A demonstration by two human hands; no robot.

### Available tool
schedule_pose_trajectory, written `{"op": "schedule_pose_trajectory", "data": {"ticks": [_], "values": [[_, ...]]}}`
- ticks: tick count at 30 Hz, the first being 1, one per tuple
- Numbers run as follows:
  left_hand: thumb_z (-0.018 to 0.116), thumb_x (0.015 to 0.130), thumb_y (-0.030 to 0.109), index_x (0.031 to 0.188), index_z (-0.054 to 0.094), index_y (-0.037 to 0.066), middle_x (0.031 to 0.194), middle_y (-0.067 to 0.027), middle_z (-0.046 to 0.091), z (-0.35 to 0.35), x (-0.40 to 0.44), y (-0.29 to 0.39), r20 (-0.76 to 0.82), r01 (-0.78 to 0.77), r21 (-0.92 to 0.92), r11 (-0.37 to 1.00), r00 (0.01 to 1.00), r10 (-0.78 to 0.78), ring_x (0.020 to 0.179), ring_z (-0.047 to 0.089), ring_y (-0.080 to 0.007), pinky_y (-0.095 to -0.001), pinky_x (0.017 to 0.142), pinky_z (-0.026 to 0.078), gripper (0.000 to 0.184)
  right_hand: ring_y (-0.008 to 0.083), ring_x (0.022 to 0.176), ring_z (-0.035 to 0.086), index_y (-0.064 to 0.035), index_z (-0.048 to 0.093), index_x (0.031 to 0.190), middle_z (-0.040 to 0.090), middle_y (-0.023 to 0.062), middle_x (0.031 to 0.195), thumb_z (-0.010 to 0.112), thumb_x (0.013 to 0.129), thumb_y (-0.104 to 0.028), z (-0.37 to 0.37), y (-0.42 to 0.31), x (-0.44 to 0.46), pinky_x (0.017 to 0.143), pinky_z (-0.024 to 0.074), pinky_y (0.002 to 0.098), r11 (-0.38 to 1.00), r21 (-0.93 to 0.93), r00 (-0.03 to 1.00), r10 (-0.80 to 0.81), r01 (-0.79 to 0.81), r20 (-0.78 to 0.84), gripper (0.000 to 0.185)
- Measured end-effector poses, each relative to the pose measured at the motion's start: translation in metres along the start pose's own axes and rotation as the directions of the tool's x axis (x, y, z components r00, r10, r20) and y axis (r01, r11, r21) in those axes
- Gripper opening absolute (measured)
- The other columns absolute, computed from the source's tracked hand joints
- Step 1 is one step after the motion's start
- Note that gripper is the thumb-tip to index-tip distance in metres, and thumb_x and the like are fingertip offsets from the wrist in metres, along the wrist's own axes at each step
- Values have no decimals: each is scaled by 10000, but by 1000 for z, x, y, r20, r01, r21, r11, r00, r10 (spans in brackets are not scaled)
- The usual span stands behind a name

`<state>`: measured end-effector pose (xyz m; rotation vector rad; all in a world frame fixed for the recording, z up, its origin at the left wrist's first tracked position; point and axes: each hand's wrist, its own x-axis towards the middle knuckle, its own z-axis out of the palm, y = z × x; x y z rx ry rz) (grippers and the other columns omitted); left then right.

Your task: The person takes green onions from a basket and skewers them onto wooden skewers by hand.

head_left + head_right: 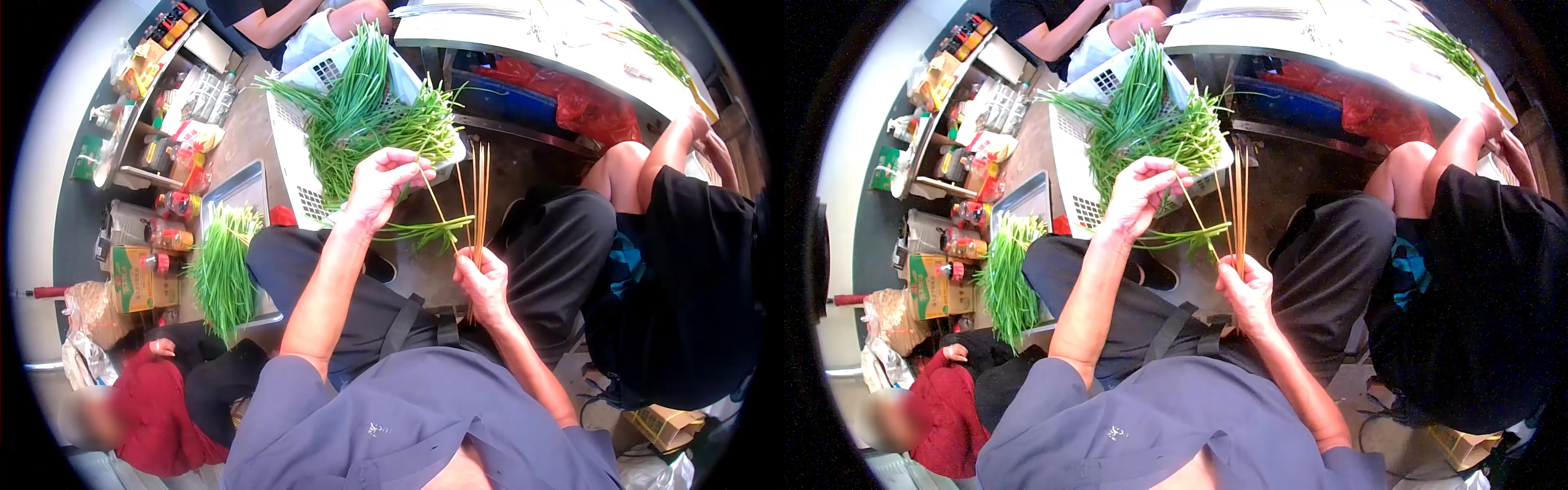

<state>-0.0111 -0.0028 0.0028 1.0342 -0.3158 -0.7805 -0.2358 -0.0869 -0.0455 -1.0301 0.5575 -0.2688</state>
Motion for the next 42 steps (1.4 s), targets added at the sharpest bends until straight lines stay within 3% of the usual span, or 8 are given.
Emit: {"op": "schedule_pose_trajectory", "data": {"ticks": [10,16,25,28,30,33,35,42], "values": [[631,875,27,961,606,1,951,-166,676,-2,-3,-1,15,52,133,990,998,-54,874,683,-281,-350,767,556,93,13,503,425,-46,620,938,578,-21,665,629,903,-157,-2,5,0,459,309,157,1000,29,1000,0,0,-3,116],[616,906,113,929,612,12,953,-146,678,-16,-2,2,65,177,19,984,982,-178,895,674,-267,-364,801,542,104,18,540,442,-49,621,938,573,-26,673,621,905,-151,-2,8,-1,492,325,164,999,-32,1000,-8,8,-3,107],[719,821,108,887,682,18,896,-20,659,9,-31,-39,113,232,385,893,949,-295,816,584,-84,-228,767,470,118,18,522,429,-49,621,942,570,-24,663,621,906,-152,0,3,0,473,304,163,998,44,999,40,-38,-36,109],[698,829,93,889,683,15,862,-5,659,11,-30,-33,173,108,444,889,964,-203,774,584,-81,-234,738,475,100,17,502,414,-51,620,948,570,-21,657,626,905,-157,-5,6,2,458,289,163,997,76,999,36,-34,-29,114],[667,839,79,890,685,11,859,-7,661,8,-16,-15,68,77,605,792,987,-148,764,583,-79,-235,717,478,87,16,504,415,-52,619,950,572,-21,659,628,905,-158,-4,4,4,459,290,163,997,74,999,31,-29,-26,116],[643,839,64,878,679,-3,787,-6,655,-17,28,-6,-52,-107,710,696,977,204,724,573,-67,-215,676,464,85,16,510,422,-52,618,954,575,-20,667,632,903,-161,-4,4,8,464,298,161,997,71,1000,15,-14,-16,122],[655,803,62,888,678,4,804,-10,660,-34,58,-8,44,-241,819,520,931,362,736,576,-73,-221,661,460,106,17,516,427,-51,617,955,578,-18,671,635,901,-164,-4,5,7,467,304,160,998,69,1000,14,-13,-14,126],[667,687,161,817,674,58,814,-94,647,-32,93,-19,306,-382,908,173,885,352,794,631,-246,-341,710,495,166,21,537,447,-51,615,958,582,-15,680,641,899,-174,-9,5,5,482,327,159,999,38,999,-7,8,-46,139]]}}
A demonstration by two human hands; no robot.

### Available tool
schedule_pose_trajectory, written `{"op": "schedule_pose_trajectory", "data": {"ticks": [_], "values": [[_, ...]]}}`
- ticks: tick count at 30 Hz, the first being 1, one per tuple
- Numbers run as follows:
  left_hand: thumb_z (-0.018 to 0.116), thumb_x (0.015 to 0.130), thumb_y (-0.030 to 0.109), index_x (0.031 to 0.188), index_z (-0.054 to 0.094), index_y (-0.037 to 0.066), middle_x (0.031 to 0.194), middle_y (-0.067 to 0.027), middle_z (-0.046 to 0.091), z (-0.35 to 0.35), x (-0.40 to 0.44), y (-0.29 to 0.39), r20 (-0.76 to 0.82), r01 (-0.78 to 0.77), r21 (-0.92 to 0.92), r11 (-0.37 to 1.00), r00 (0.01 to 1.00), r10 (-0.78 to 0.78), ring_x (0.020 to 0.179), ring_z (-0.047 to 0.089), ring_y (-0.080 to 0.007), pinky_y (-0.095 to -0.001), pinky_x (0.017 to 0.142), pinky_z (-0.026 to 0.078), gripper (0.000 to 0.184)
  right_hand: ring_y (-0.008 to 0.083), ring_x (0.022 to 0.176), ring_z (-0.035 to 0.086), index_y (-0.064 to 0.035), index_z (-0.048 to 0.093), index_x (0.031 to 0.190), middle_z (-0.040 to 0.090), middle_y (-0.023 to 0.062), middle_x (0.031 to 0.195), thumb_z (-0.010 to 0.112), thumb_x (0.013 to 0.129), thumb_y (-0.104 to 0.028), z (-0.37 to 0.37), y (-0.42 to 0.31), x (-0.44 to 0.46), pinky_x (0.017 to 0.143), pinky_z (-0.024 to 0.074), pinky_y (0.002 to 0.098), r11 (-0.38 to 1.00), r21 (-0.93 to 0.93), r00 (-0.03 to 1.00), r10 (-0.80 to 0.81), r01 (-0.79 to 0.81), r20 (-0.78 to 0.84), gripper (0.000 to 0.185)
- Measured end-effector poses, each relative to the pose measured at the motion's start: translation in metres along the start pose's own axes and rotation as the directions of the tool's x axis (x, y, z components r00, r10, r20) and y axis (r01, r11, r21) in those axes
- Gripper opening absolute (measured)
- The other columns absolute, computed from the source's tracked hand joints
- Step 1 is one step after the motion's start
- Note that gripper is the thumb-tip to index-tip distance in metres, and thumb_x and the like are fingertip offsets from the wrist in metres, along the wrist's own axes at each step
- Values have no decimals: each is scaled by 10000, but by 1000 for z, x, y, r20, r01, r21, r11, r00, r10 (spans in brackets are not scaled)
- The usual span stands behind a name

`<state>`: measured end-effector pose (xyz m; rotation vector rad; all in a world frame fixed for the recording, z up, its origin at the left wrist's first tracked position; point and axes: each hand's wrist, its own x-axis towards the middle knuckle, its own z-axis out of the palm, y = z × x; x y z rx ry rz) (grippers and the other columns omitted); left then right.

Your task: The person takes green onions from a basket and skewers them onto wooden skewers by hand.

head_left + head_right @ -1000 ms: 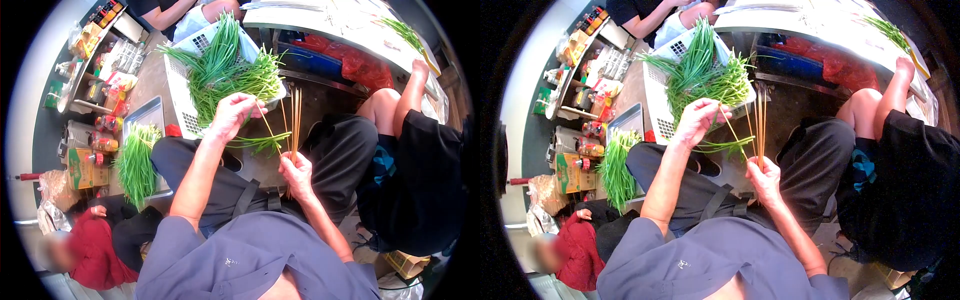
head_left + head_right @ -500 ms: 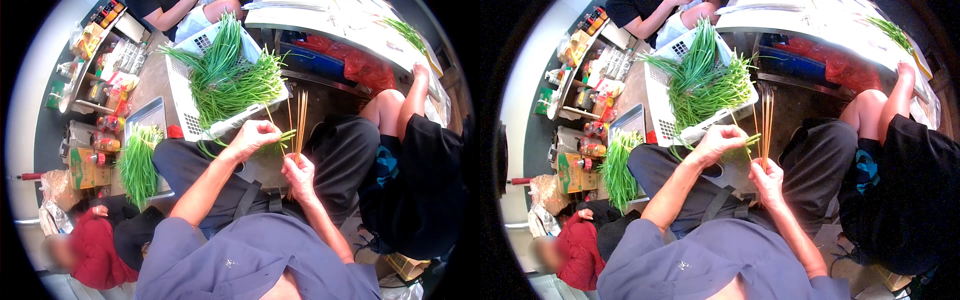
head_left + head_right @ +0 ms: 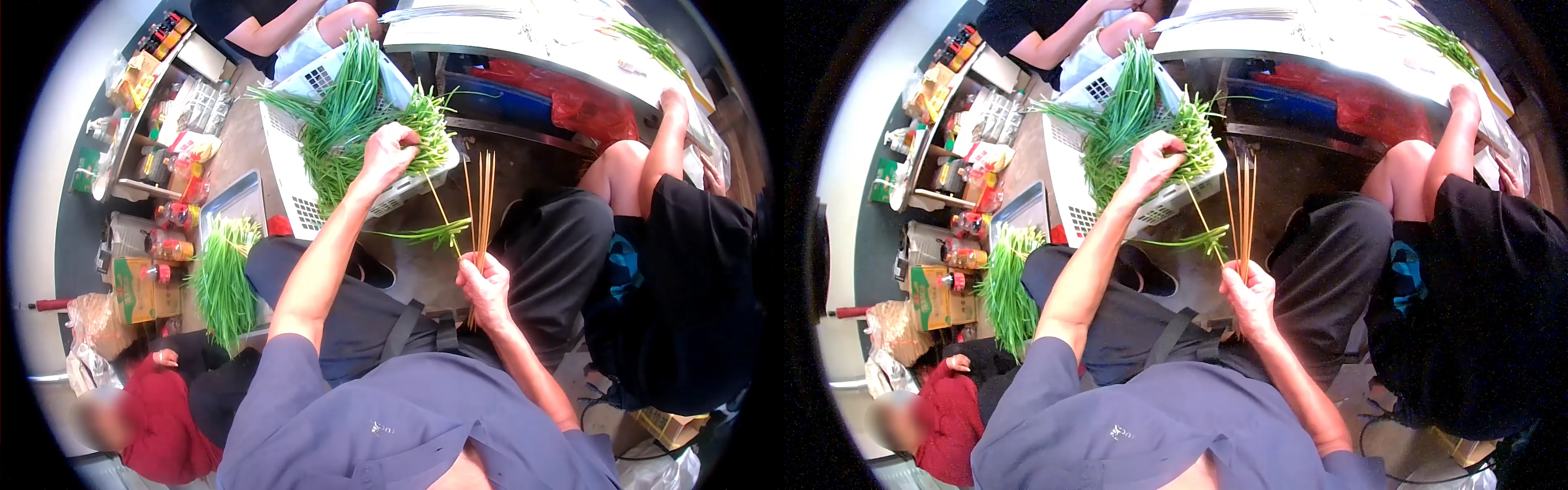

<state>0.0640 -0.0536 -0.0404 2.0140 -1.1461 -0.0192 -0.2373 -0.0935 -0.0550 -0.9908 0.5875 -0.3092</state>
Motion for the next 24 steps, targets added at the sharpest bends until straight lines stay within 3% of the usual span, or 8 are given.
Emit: {"op": "schedule_pose_trajectory", "data": {"ticks": [4,5,8,10,13,16,20,24], "values": [[653,678,161,771,662,55,766,-102,624,1,0,1,-28,74,-39,997,997,-75,753,621,-272,-361,692,491,141,19,525,438,-48,613,960,581,-16,681,639,899,-173,-2,1,0,475,321,160,1000,13,1000,6,-6,6,141],[674,738,92,826,672,26,768,-54,650,-4,-2,0,-67,0,46,999,998,3,696,604,-138,-269,629,471,110,18,522,435,-48,612,958,581,-17,681,638,900,-172,-3,1,0,473,320,161,1000,18,1000,11,-11,12,140],[673,767,71,837,680,13,795,-38,675,-11,-6,-9,-141,82,-178,981,984,-108,701,602,-102,-236,634,472,91,18,519,432,-48,611,953,579,-19,680,635,901,-175,-2,2,0,468,317,163,1000,21,1000,11,-11,10,139],[668,823,62,860,678,8,846,-25,691,-25,-6,-3,-90,185,-245,952,973,-213,726,593,-71,-212,681,479,66,18,518,431,-50,611,951,578,-20,679,634,901,-177,-2,2,0,467,316,163,1000,19,1000,17,-17,11,139],[629,882,35,931,632,15,901,-56,689,-41,-2,13,-142,71,-528,846,975,-171,796,611,-86,-212,745,473,52,17,518,430,-52,611,949,576,-21,677,635,901,-182,-1,1,0,465,316,163,1000,8,1000,18,-18,9,140],[638,880,33,949,632,12,849,-67,680,-57,-5,34,-131,77,-694,715,964,-231,748,624,-113,-222,690,492,72,15,517,428,-53,612,952,577,-22,678,640,900,-186,-1,2,0,464,314,163,1000,4,1000,16,-16,10,145],[637,873,18,979,627,0,858,-97,681,-60,-21,57,-30,194,-697,691,954,-298,684,615,-127,-242,647,502,109,11,517,422,-53,615,956,580,-23,680,643,900,-186,2,0,0,465,304,161,1000,16,1000,5,-5,7,147],[631,872,10,961,613,-5,903,-135,679,-34,-50,64,160,295,-875,383,925,-346,777,667,-203,-297,726,542,92,11,515,418,-53,617,955,581,-23,677,640,904,-178,6,-3,-1,466,300,161,1000,25,1000,-6,5,26,137]]}}
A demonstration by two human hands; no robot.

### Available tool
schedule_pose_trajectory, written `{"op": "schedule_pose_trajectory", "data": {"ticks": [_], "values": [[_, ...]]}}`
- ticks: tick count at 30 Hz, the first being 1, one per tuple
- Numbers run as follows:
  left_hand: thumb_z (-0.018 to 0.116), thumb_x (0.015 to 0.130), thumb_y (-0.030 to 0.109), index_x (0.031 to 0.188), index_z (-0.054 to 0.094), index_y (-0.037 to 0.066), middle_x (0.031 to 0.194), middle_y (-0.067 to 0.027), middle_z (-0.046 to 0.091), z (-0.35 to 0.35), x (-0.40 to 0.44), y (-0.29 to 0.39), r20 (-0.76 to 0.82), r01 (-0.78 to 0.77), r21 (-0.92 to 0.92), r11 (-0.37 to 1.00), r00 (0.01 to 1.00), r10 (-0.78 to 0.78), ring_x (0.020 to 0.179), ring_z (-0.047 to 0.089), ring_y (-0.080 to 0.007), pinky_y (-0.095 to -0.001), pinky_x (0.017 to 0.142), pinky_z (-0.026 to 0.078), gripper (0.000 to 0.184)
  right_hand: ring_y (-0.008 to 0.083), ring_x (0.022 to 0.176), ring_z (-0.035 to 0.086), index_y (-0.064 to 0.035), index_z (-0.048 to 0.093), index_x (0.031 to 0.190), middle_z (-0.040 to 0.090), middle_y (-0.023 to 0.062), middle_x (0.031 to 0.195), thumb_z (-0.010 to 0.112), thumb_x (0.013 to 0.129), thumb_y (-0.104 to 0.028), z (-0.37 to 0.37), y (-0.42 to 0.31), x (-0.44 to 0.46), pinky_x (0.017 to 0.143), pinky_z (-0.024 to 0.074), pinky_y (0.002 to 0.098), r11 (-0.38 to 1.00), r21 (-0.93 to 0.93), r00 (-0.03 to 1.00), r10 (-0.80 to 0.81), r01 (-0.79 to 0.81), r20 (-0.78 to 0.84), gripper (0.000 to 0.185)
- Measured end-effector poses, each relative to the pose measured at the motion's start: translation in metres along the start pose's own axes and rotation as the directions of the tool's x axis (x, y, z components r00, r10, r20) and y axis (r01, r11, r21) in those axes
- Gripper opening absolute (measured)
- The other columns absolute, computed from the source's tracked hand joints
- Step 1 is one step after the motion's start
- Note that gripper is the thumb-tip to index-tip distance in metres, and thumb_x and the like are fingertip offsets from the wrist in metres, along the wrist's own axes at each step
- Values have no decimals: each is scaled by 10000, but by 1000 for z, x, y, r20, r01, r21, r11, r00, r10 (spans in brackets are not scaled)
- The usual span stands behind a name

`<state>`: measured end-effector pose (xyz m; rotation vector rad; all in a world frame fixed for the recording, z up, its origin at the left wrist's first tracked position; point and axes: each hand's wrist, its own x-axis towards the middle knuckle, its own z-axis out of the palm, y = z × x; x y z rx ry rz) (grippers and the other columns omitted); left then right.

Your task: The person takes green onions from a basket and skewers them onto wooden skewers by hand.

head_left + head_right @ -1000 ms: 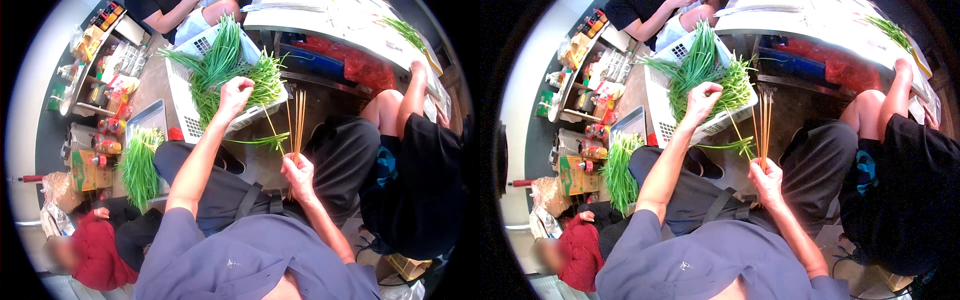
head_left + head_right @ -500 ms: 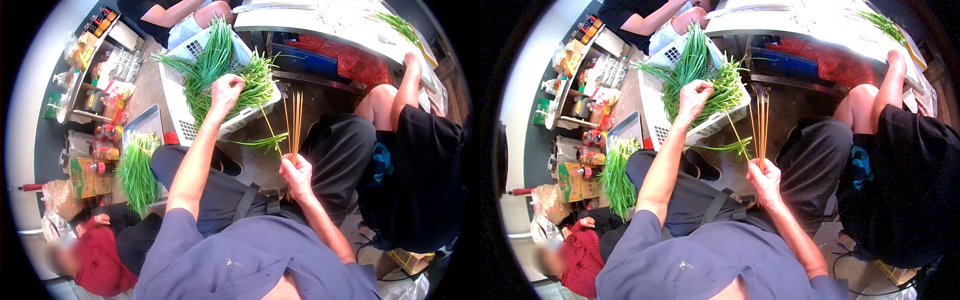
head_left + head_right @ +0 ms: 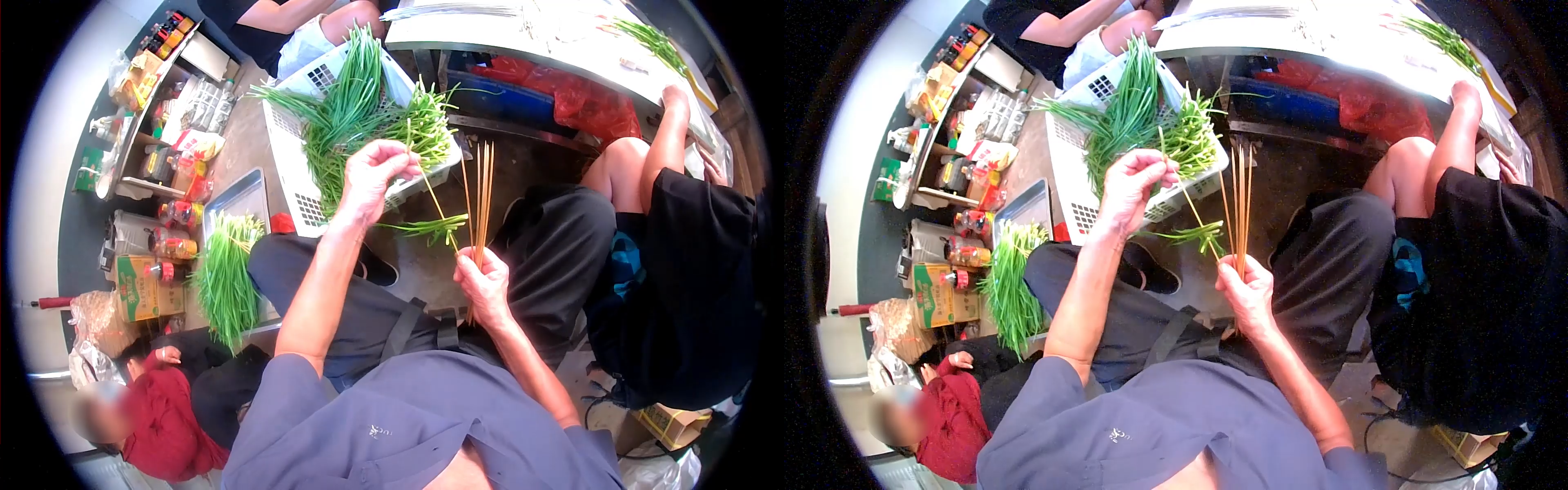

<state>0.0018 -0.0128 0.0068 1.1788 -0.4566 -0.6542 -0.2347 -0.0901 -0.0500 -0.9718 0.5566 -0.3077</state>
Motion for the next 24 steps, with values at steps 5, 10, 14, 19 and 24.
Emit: {"op": "schedule_pose_trajectory", "data": {"ticks": [5,10,14,19,24], "values": [[622,879,16,958,606,16,935,-143,671,9,-15,-8,-4,135,-177,975,990,-138,833,673,-241,-325,744,541,81,10,506,412,-52,619,954,582,-23,674,641,903,-169,0,1,-2,462,297,163,1000,2,1000,5,-5,18,129],[622,877,11,951,605,27,931,-134,669,9,-16,-7,9,159,-251,955,987,-162,844,669,-242,-341,758,539,78,9,506,414,-53,621,954,584,-24,675,641,902,-165,0,2,-2,461,299,163,1000,14,1000,-2,1,24,125],[625,874,12,947,606,34,930,-133,670,9,-17,-8,0,159,-260,952,986,-165,845,668,-243,-347,767,539,79,10,509,421,-53,621,954,584,-26,673,640,902,-160,0,3,-2,464,303,162,1000,14,1000,1,-1,26,120],[628,871,7,946,607,30,932,-137,674,10,-20,-9,-27,139,-261,955,988,-151,838,671,-247,-347,766,540,81,11,517,430,-53,623,951,583,-27,671,640,901,-159,1,3,-2,470,308,161,1000,3,1000,14,-14,25,119],[628,866,-5,940,607,16,934,-152,679,9,-23,-14,-44,77,-216,973,995,-88,835,672,-241,-343,755,541,79,21,484,426,-52,605,982,579,0,668,629,912,-137,-1,5,-2,438,298,156,1000,3,999,9,-9,35,114]]}}
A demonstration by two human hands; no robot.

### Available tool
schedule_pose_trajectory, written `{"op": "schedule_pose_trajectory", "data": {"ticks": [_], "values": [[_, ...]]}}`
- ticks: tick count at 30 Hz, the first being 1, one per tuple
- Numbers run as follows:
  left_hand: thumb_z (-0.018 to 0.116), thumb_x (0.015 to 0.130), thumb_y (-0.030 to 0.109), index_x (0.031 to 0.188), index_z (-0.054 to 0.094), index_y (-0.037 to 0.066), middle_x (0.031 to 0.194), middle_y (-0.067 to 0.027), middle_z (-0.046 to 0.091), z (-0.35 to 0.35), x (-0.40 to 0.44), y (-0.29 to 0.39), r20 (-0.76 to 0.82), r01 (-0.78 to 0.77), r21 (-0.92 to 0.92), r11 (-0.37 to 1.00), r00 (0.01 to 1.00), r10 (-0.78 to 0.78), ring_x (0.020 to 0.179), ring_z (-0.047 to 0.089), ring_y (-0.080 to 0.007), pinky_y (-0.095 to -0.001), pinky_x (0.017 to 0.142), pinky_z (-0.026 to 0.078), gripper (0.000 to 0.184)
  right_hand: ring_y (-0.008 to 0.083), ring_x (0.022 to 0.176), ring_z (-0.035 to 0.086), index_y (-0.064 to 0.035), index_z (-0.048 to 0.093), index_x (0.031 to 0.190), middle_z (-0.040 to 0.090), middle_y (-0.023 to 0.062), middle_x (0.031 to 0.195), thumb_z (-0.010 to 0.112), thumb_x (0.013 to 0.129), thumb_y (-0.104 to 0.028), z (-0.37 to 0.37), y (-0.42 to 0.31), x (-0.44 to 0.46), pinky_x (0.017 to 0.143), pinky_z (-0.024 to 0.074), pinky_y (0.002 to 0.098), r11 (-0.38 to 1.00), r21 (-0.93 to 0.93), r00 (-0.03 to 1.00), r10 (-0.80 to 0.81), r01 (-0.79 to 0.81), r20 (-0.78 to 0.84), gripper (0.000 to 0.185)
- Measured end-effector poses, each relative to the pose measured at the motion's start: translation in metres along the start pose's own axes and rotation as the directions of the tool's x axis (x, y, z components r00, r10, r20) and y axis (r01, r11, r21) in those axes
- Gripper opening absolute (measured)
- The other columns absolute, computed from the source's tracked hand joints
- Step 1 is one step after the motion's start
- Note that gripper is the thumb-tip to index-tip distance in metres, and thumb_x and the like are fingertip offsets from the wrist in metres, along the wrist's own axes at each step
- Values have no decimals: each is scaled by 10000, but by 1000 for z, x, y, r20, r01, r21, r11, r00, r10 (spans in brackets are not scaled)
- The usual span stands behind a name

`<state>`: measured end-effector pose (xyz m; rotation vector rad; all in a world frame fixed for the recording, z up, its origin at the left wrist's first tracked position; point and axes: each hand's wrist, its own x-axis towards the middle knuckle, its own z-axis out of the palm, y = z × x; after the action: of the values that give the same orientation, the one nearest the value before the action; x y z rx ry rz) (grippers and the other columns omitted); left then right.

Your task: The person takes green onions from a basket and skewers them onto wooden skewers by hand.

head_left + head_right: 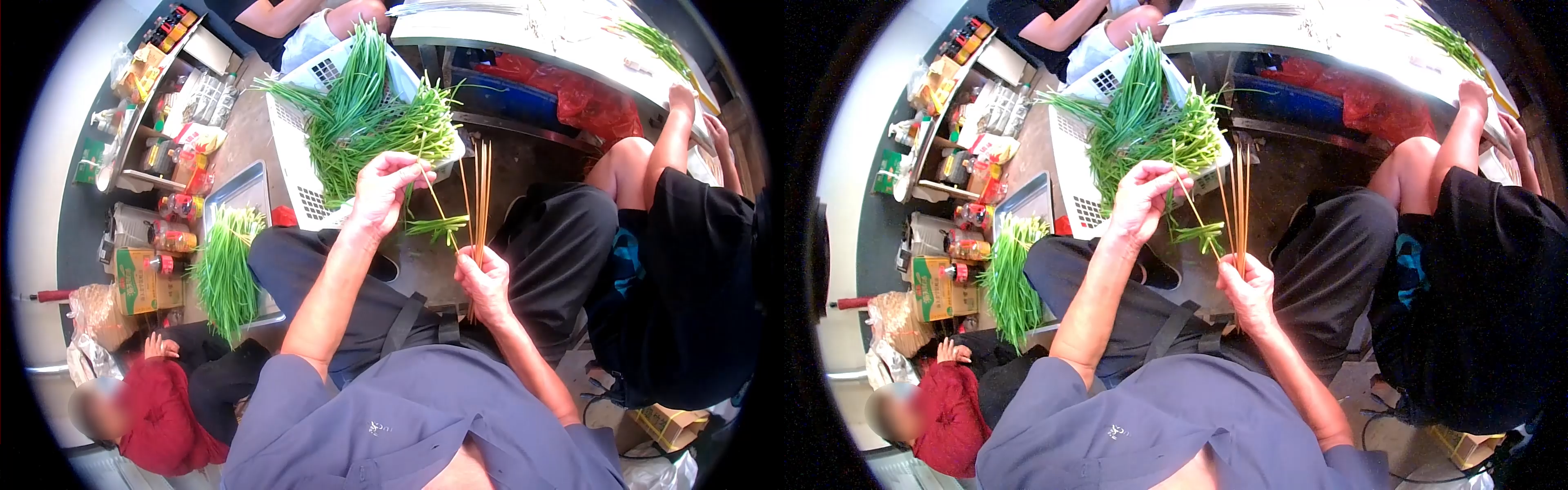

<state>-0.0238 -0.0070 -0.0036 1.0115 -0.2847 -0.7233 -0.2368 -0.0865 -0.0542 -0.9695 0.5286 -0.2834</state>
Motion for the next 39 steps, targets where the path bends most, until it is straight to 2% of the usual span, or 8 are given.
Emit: {"op": "schedule_pose_trajectory", "data": {"ticks": [10,20,22,24,28,30,32,39], "values": [[642,862,32,943,629,3,936,-132,679,-9,-3,-2,-39,12,-36,999,999,-14,764,618,-164,-296,717,491,87,14,527,440,-48,622,937,583,-24,674,633,898,-158,-2,-3,-2,478,316,159,999,-14,999,33,-33,-3,117],[727,765,33,880,678,12,870,-25,659,4,-29,-24,80,86,378,922,989,-125,804,585,-88,-230,738,470,127,18,520,443,-53,623,943,582,-21,667,633,896,-159,1,-4,-3,471,308,157,997,14,996,70,-70,-46,116],[736,777,66,839,666,25,922,-16,646,7,-35,-24,121,171,384,907,965,-233,873,580,-102,-249,833,449,102,17,510,434,-53,622,946,580,-19,665,633,897,-160,-2,0,-2,463,303,158,998,26,998,54,-52,-45,118],[727,788,68,826,666,23,901,-15,644,5,-30,-18,194,65,424,903,968,-161,837,571,-85,-242,801,452,85,17,500,426,-53,621,950,579,-18,663,633,898,-161,-3,-1,0,455,298,159,999,37,998,36,-34,-46,120],[669,806,46,891,676,5,825,-4,646,-24,21,-4,7,-179,732,657,967,256,731,564,-72,-220,662,463,95,14,501,423,-52,617,956,578,-17,664,636,901,-166,-2,-5,3,454,300,161,999,34,998,43,-42,-40,128],[678,770,53,956,686,26,854,-24,653,-32,50,1,120,-337,831,443,885,449,776,588,-94,-240,688,477,189,14,504,424,-51,616,956,578,-16,665,637,902,-169,0,-4,3,457,302,161,999,34,999,36,-35,-37,132],[679,747,43,983,692,52,853,-28,644,-39,71,-1,274,-411,867,283,866,418,796,595,-110,-248,689,476,236,11,506,420,-53,616,951,578,-17,667,644,900,-176,0,-3,3,460,303,161,1000,26,1000,15,-14,-26,136],[653,788,30,839,639,48,903,-38,660,-46,96,-1,467,-586,794,161,759,454,779,587,-121,-246,699,450,56,10,502,414,-58,613,949,577,-21,667,649,896,-189,-8,-3,0,457,299,160,1000,6,997,15,-14,-71,146]]}}
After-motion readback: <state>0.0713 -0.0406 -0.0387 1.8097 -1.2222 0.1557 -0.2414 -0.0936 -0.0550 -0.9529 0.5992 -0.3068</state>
